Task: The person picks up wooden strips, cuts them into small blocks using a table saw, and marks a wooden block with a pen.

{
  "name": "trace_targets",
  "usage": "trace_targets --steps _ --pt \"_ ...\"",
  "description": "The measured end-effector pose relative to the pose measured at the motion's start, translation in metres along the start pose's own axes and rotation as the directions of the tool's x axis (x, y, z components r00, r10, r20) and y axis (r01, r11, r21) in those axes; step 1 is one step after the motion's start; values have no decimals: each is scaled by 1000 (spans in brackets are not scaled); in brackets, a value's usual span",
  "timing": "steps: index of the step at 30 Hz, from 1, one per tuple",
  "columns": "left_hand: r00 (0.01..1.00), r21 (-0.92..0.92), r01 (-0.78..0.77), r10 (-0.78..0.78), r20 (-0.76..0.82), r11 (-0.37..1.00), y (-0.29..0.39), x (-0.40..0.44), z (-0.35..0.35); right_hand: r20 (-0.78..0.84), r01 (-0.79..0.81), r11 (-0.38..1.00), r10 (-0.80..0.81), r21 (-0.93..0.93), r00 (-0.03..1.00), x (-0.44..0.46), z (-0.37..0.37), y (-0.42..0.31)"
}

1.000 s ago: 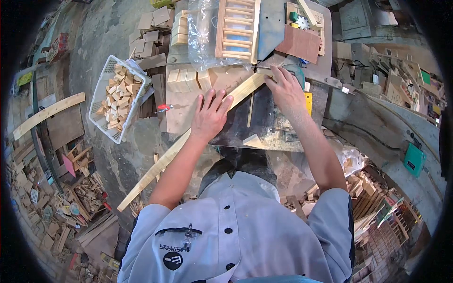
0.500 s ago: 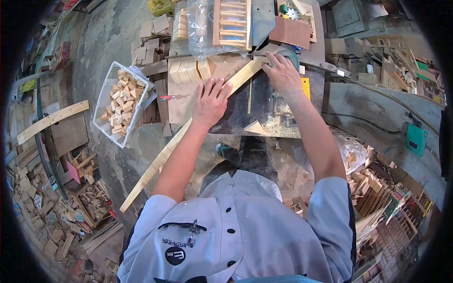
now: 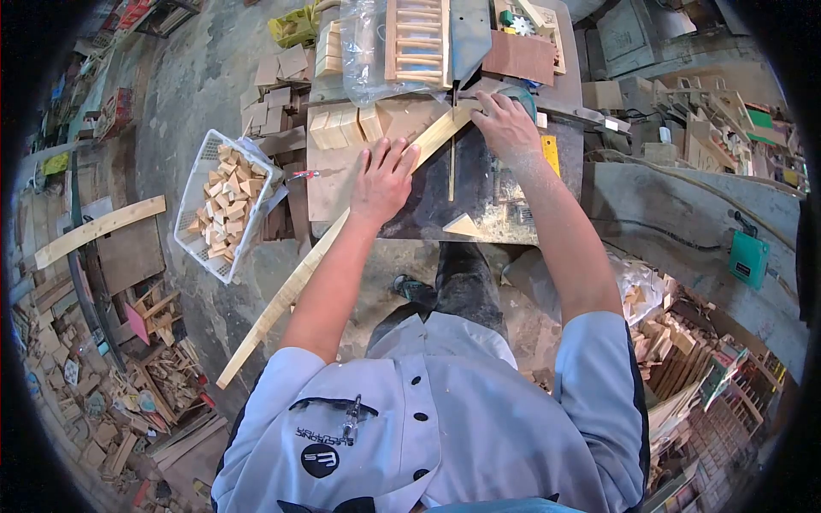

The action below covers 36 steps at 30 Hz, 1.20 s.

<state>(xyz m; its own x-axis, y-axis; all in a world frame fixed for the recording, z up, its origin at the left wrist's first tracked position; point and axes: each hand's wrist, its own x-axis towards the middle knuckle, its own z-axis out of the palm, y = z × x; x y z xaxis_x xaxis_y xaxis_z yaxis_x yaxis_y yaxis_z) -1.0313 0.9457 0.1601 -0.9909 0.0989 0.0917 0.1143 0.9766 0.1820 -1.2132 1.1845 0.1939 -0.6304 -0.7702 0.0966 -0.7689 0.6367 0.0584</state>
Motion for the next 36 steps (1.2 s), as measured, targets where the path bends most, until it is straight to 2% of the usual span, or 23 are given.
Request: trace_targets --steps 11,16,19,22,24,27,31,33,34,36 --pt "1000 -2 -1 1 -2 1000 -15 39 2 -18 -10 1000 10 -7 1000 36 8 23" --pt "1000 -11 4 -4 5 1000 -11 26 4 -21 0 1000 0 2 1000 23 6 16" --pt "1000 -10 7 -7 12 1000 -4 11 3 72 -26 998 22 60 997 9 2 7" --pt "1000 -14 7 -7 9 1000 2 -4 2 33 -14 996 11 89 999 -6 3 0" --pt "1000 -20 10 -10 6 1000 7 -15 0 -49 17 999 -15 49 999 -16 3 -8" --pt "1000 -24 17 -16 7 1000 14 -31 -3 -37 -52 991 57 120 998 -27 2 -21" --pt "1000 -30 14 -14 -5 999 21 -47 -4 -30 -71 988 75 141 997 -42 -5 -39" --pt "1000 -33 20 -20 -6 999 24 -53 -4 -104 37 998 -32 55 994 -54 -13 -48" --pt "1000 -27 22 -22 -2 999 24 -55 -4 -99 40 998 -34 58 994 -61 -19 -54" --pt "1000 -27 28 -28 4 999 25 -58 -3 -45 111 981 -105 157 993 -78 -31 -66"
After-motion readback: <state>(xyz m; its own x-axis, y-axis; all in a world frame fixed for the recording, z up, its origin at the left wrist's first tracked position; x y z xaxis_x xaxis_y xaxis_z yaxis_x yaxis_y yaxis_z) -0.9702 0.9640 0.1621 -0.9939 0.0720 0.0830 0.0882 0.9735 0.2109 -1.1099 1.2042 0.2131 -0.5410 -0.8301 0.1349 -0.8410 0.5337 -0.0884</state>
